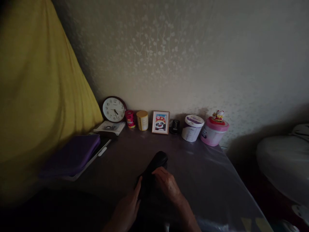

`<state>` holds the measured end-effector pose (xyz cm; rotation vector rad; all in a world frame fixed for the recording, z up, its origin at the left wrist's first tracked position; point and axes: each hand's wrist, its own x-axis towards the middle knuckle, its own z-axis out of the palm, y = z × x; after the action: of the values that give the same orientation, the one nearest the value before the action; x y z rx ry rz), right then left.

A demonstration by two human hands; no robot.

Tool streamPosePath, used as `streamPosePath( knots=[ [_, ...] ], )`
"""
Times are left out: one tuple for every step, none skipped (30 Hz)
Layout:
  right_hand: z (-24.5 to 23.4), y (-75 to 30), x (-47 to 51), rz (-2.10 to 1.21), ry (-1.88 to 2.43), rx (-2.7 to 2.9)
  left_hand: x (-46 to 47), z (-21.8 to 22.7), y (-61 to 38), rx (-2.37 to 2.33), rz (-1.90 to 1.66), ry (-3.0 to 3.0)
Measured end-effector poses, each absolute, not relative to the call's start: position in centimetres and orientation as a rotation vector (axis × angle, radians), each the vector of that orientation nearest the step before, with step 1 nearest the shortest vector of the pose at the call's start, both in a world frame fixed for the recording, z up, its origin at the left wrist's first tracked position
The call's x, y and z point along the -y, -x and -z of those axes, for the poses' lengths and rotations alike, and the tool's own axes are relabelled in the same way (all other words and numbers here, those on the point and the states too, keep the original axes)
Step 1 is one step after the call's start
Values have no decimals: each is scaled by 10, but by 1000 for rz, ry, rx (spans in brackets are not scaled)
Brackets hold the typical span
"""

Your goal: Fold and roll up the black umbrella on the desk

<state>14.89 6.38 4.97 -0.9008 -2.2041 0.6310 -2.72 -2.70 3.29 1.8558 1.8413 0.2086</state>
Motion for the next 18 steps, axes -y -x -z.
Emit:
streamPosePath(
  knots=[
    [-51, -148, -65, -624, 887, 2231, 27, -34, 27, -1844, -205, -1858],
    [-52, -146, -67, -617, 869, 2259, 27, -35, 27, -1852, -204, -1862],
    [-53, -145, -69, -611, 848, 2287, 27, -35, 27, -1863, -201, -1865],
    [-53, -145, -71, -610, 825, 2313, 27, -35, 26, -1872, -192, -1870],
    [-54, -144, -73, -613, 803, 2338, 27, -35, 26, -1885, -180, -1875],
    [-54, -144, -74, -622, 785, 2360, 27, -34, 26, -1901, -162, -1879],
    [-54, -143, -76, -636, 779, 2378, 27, -33, 26, -1913, -142, -1884],
    [-54, -143, -77, -654, 784, 2391, 27, -32, 25, -1917, -130, -1891],
    [-54, -142, -78, -673, 799, 2396, 26, -30, 25, -1915, -121, -1900],
    [-53, -142, -80, -693, 822, 2392, 26, -28, 25, -1919, -119, -1910],
    [-53, -140, -81, -711, 848, 2381, 26, -26, 25, -1920, -120, -1921],
    [-52, -139, -83, -727, 872, 2367, 26, -24, 25, -1924, -120, -1929],
    [-52, -138, -85, -739, 890, 2355, 26, -23, 25, -1934, -116, -1933],
    [-52, -136, -87, -747, 901, 2349, 26, -23, 25, -1949, -105, -1932],
    [-52, -134, -89, -750, 913, 2343, 26, -23, 24, -1964, -93, -1931],
    [-52, -132, -91, -753, 924, 2344, 26, -23, 24, -1970, -80, -1935],
    [-52, -131, -93, -756, 933, 2348, 27, -24, 23, -1971, -63, -1938],
    [-52, -129, -95, -759, 945, 2352, 27, -24, 23, -1974, -48, -1944]
  ],
)
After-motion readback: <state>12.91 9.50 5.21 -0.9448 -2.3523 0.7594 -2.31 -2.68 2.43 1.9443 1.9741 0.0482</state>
